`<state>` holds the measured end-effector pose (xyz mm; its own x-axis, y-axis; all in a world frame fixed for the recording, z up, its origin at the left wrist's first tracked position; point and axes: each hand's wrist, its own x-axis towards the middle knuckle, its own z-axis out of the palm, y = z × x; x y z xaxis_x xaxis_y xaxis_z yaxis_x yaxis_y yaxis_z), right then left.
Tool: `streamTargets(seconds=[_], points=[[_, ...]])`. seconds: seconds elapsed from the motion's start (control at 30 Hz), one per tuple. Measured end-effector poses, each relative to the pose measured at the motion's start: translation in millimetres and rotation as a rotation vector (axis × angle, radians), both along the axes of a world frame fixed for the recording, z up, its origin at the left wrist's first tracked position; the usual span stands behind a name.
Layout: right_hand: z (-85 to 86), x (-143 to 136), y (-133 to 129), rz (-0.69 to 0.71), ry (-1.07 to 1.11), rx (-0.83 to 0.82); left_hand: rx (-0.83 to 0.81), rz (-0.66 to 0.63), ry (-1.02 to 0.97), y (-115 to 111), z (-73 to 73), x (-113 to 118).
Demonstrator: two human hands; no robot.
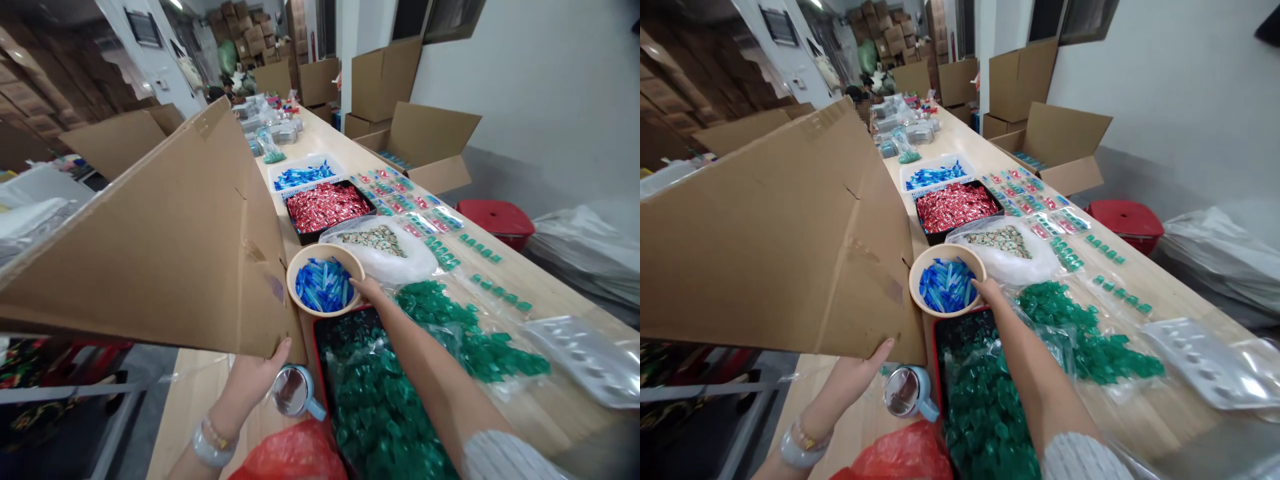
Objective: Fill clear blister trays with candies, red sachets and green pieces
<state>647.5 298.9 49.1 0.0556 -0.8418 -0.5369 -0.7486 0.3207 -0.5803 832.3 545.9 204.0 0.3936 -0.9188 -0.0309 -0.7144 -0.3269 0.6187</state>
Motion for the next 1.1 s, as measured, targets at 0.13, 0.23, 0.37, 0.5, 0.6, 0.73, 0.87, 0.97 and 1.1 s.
streamTargets(seconds=[0.13,0.23,0.37,0.5,0.6,0.73,0.87,0.97,1.1], points=[[22.6,-4.8,5.4,0.066,0.115,-0.072,-0.074,-0.084,0.004,0.9,13.9,-0.3],[49.8,-11.9,12.6,0.080,0.203,-0.144,-0.105,-0.110,0.011,5.3,23.8,2.4],[87.5,-25.4,34.4,0.070,0.244,-0.299,-0.176,-0.126,-0.013,19.7,38.7,8.8],[103.6,-36.3,84.3,0.073,0.033,-0.494,-0.217,-0.138,-0.056,46.1,50.8,21.6],[101.1,-42.4,143.8,0.071,-0.293,-0.413,-0.218,-0.116,-0.034,73.1,53.6,34.9],[93.9,-55.8,230.2,-0.030,-0.688,-0.046,-0.175,-0.026,0.048,113.3,58.4,47.1],[95.8,-75.3,294.9,-0.156,-0.837,0.102,-0.140,0.085,0.133,157.9,62.0,51.3],[107.0,-88.4,328.4,-0.223,-0.999,0.195,-0.110,0.153,0.169,201.7,49.0,49.3],[125.8,-100.6,358.7,-0.222,-1.118,0.249,-0.003,0.174,0.236,272.2,12.7,30.0]])
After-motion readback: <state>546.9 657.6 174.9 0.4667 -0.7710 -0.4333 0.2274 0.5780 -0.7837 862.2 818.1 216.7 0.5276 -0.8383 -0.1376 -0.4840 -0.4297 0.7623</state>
